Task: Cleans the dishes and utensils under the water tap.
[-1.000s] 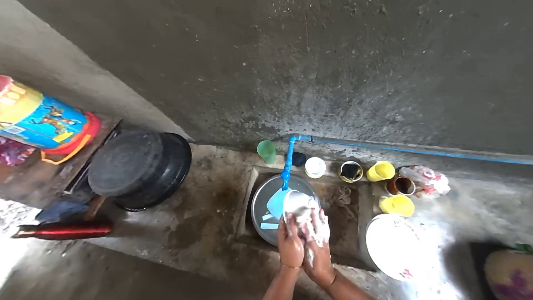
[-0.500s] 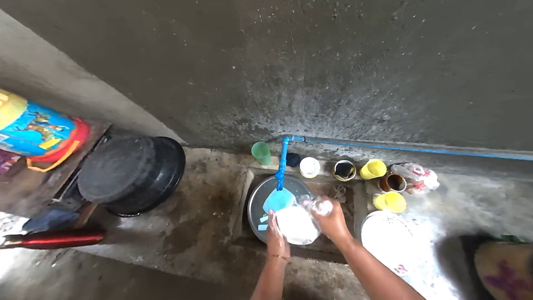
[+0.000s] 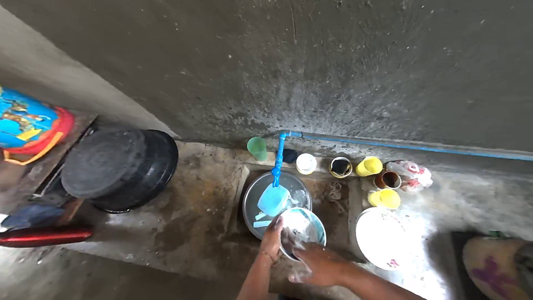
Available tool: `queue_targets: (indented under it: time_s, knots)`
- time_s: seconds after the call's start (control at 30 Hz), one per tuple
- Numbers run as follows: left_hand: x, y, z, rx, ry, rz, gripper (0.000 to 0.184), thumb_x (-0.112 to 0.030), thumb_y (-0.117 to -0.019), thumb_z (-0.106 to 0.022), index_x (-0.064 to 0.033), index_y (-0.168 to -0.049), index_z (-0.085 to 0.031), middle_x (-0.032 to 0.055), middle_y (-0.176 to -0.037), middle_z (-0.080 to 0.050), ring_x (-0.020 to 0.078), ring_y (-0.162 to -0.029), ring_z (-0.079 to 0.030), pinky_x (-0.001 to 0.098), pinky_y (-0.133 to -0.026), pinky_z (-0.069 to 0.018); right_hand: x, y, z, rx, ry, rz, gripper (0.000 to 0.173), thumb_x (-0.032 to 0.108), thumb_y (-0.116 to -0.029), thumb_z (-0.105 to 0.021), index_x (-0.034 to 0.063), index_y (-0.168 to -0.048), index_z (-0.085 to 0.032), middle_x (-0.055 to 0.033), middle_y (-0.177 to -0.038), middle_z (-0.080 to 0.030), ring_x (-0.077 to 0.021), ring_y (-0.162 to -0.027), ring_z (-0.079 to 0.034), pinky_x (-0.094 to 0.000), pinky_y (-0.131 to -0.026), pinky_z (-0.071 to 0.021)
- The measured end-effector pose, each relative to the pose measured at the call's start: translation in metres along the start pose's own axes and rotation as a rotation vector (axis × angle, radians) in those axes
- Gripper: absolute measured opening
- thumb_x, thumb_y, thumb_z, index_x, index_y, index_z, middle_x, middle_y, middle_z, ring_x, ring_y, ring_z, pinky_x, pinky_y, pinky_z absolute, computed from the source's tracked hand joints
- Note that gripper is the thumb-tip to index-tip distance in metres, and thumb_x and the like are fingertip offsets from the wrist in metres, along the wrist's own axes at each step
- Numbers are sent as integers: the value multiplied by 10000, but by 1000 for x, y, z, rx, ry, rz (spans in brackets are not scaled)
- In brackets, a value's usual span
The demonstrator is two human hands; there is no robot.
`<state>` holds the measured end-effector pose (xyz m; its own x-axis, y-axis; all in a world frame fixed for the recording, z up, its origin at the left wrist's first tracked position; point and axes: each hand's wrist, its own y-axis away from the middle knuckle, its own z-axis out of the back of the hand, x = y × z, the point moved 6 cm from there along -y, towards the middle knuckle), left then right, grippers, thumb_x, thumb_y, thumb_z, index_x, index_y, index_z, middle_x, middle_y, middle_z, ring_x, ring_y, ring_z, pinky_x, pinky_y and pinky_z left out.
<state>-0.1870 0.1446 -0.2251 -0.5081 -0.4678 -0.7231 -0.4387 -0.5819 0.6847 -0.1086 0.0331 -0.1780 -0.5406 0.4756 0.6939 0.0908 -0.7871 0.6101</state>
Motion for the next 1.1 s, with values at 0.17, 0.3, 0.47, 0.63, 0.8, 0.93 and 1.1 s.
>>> queue_targets:
  time_s: [0.17,0.3,0.47,0.63,0.8,0.93,1.1]
  knots:
    - [27,-5,-18,86,103,41,412,-233,-1111,-407,-4,-1436,-514,186,-1425,-561,231,-1298,-552,416,-1105,-441,-34,-5,1,133,169,-172,1112,766,-825,-644,10,-1578,-329,-279,-1632,-283,-472,-1498,-289,-673,-1198,-226]
    - [37,-17,-34,164,54,103,443,-272,-1114,-403,-16,-1463,-492,197,-1466,-525,263,-1335,-518,450,-1116,-415,-32,-6,-23,80,124,-37,706,146,-886,-757,-1,-1507,-455,-314,-1525,-429,-481,-1403,-435,-620,-1149,-364]
    - [92,-45,-78,347,191,343,638,-527,-1100,-236,-68,-1477,-470,171,-1308,-638,271,-1067,-676,446,-899,-566,-97,17,-23,-2,166,-226,554,88,-942,-667,17,-1471,-518,-274,-1444,-544,-445,-1357,-509,-589,-1136,-394]
    - [156,-110,-51,-97,224,391,382,-172,-1105,-417,53,-1406,-483,264,-1329,-554,324,-1080,-618,440,-916,-534,-196,65,-1,-392,174,-670,433,202,-993,-612,48,-1399,-611,-223,-1379,-620,-409,-1260,-608,-575,-1057,-480]
    - [184,-142,2,-144,-203,513,447,-18,-1024,-530,107,-1439,-421,316,-1451,-465,410,-1324,-504,510,-1074,-460,-268,86,-12,-435,170,-861,428,219,-1013,-603,29,-1397,-594,-258,-1409,-582,-445,-1256,-599,-579,-1045,-483]
    - [192,-164,6,-157,-94,452,369,-132,-1071,-510,79,-1373,-512,291,-1379,-535,397,-1256,-538,535,-1042,-465,-288,88,-7,-516,-109,-810,655,338,-872,-815,-17,-1367,-572,-289,-1408,-552,-434,-1305,-555,-565,-1107,-444]
    - [198,-194,-2,-118,-223,472,414,-258,-1064,-548,69,-1315,-588,280,-1323,-589,394,-1214,-570,549,-1025,-460,-242,66,60,-844,-272,-595,747,-23,-782,-746,-63,-1442,-399,-295,-1387,-544,-386,-1279,-568,-513,-1088,-475]
